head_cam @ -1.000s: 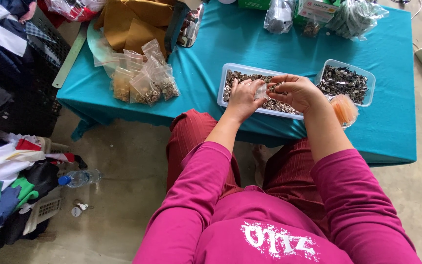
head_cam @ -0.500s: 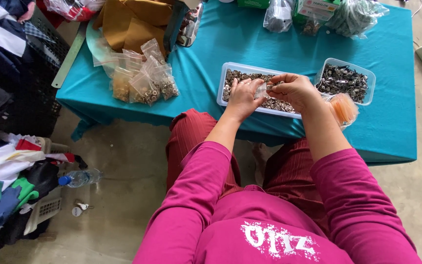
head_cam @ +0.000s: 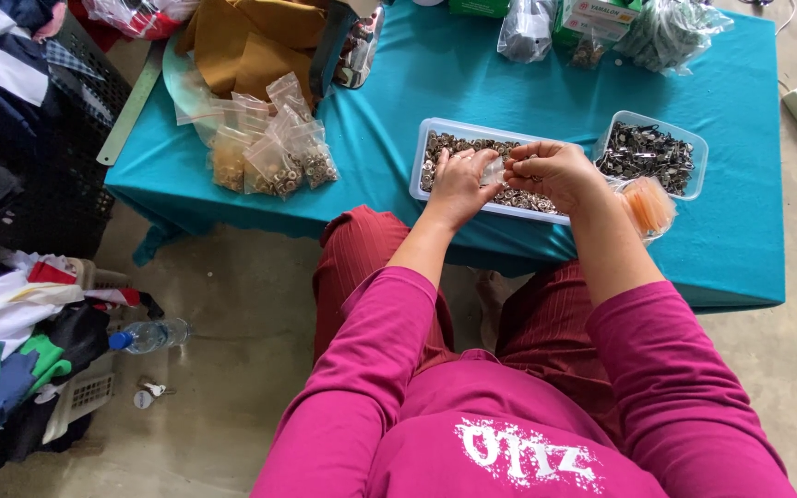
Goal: Sorting small metal eyelets from a tray and placing them into small plastic bags.
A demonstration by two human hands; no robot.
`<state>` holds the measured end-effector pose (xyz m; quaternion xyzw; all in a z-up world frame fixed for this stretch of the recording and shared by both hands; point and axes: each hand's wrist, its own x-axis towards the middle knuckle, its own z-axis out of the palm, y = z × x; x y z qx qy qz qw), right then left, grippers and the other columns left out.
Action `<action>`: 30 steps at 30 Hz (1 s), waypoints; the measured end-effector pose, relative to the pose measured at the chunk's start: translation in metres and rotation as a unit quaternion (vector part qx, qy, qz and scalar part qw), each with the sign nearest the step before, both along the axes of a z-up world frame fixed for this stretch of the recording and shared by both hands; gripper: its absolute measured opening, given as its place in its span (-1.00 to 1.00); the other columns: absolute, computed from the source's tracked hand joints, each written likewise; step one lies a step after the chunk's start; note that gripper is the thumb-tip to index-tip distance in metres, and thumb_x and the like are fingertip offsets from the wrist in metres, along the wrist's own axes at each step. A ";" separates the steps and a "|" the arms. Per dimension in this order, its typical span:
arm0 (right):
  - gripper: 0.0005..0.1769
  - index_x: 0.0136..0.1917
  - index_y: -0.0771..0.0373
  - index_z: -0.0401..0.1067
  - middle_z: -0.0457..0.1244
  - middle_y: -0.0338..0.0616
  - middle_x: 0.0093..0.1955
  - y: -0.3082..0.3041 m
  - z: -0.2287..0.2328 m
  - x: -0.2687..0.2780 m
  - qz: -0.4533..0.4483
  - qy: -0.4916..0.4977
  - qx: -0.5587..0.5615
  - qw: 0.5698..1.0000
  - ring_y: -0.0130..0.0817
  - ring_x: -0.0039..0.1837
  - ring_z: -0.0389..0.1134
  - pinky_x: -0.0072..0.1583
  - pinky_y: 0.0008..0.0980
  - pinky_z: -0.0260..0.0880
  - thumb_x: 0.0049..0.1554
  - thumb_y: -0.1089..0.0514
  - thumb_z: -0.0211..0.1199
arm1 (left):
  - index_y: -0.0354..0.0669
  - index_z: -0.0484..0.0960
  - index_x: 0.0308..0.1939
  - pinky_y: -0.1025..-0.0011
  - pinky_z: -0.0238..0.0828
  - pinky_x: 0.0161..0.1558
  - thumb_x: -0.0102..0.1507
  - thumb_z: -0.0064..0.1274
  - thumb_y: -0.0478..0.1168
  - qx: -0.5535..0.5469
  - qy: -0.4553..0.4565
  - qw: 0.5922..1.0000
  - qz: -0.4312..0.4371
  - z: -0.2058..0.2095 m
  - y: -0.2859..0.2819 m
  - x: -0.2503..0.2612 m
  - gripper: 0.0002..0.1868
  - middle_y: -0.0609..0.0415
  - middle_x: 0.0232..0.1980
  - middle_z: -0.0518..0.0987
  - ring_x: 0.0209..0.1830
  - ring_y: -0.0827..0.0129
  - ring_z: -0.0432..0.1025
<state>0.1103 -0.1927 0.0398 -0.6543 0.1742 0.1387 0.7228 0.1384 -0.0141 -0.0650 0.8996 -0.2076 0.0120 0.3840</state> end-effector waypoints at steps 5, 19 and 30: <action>-0.60 0.16 0.34 0.51 0.38 0.19 0.04 0.001 0.003 -0.002 0.012 -0.004 -0.004 1.000 0.00 0.06 0.51 0.10 -0.03 0.61 0.06 0.52 0.24 | 0.35 0.44 0.25 -0.17 -0.04 0.56 0.24 0.18 0.22 0.004 -0.003 1.000 0.003 0.000 -0.001 0.000 -0.47 0.09 0.06 0.69 0.40 0.21 0.42; -0.61 0.21 0.35 0.51 0.37 0.19 0.11 -0.003 -0.002 0.002 0.023 0.003 0.012 1.000 0.01 0.08 0.50 0.10 -0.01 0.60 0.09 0.46 0.30 | 0.35 0.44 0.25 -0.17 -0.09 0.57 0.27 0.15 0.24 0.008 0.006 1.000 0.000 -0.004 -0.002 0.001 -0.48 0.13 0.10 0.67 0.42 0.25 0.40; -0.70 0.15 0.42 0.51 0.35 0.27 0.11 -0.006 -0.007 0.004 -0.006 -0.006 0.007 1.000 0.13 0.10 0.47 0.08 0.15 0.60 0.12 0.47 0.22 | 0.34 0.44 0.25 -0.20 -0.08 0.56 0.24 0.20 0.22 0.011 0.019 1.000 -0.009 0.006 0.001 -0.001 -0.46 0.08 0.09 0.68 0.43 0.21 0.39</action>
